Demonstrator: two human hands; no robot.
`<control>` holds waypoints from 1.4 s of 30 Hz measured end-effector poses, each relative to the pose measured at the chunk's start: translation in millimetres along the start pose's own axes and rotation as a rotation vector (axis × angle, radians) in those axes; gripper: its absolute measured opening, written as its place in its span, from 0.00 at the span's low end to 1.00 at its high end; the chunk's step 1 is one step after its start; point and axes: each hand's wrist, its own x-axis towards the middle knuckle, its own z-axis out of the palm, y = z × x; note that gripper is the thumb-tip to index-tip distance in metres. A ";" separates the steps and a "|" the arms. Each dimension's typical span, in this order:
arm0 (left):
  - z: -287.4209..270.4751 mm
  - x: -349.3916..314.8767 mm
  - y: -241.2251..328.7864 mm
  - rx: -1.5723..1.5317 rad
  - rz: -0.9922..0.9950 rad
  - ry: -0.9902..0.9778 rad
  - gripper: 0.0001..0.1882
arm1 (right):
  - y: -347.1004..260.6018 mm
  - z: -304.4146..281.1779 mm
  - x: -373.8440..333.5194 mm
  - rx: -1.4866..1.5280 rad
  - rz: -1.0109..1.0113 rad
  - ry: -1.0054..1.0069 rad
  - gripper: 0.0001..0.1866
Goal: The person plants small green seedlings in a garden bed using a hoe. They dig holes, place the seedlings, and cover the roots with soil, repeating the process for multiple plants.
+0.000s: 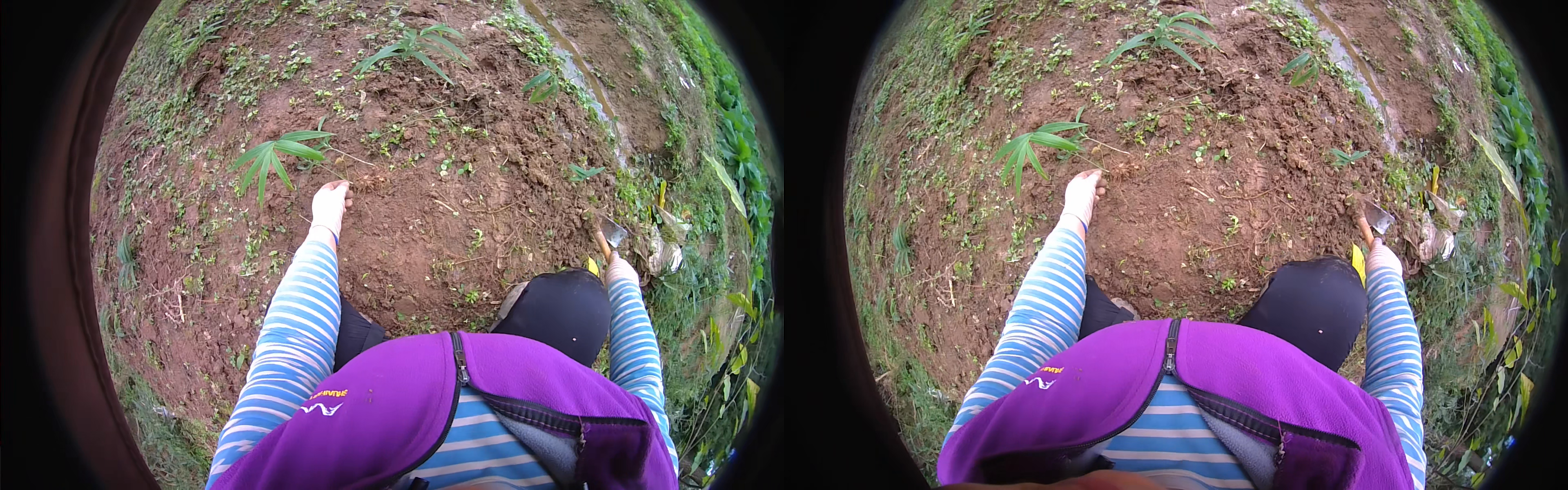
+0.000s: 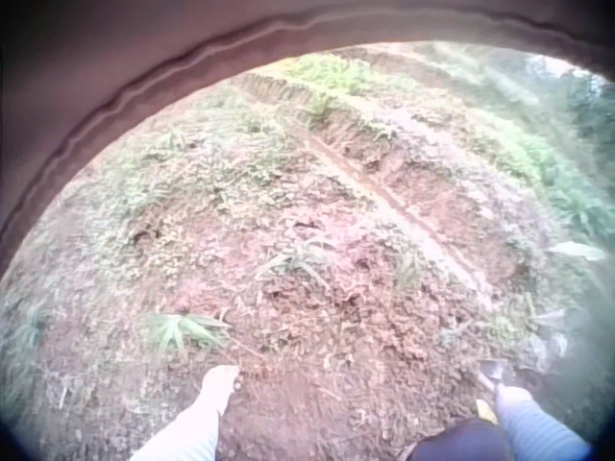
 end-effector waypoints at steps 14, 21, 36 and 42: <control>80.7 25.8 11.3 0.814 0.351 -0.092 0.20 | 141.3 96.5 -94.8 -0.015 -0.104 0.009 0.16; 117.6 17.9 5.3 0.713 0.416 -0.167 0.13 | 114.7 44.6 -140.2 -0.212 -0.235 0.145 0.16; 162.0 -109.1 -45.0 -0.502 -0.338 -0.821 0.07 | 81.9 52.5 -167.0 -0.098 -0.096 0.084 0.12; 162.2 -120.2 -48.9 -0.580 -0.490 -0.792 0.07 | 53.0 -59.1 -187.3 0.645 -0.261 0.242 0.18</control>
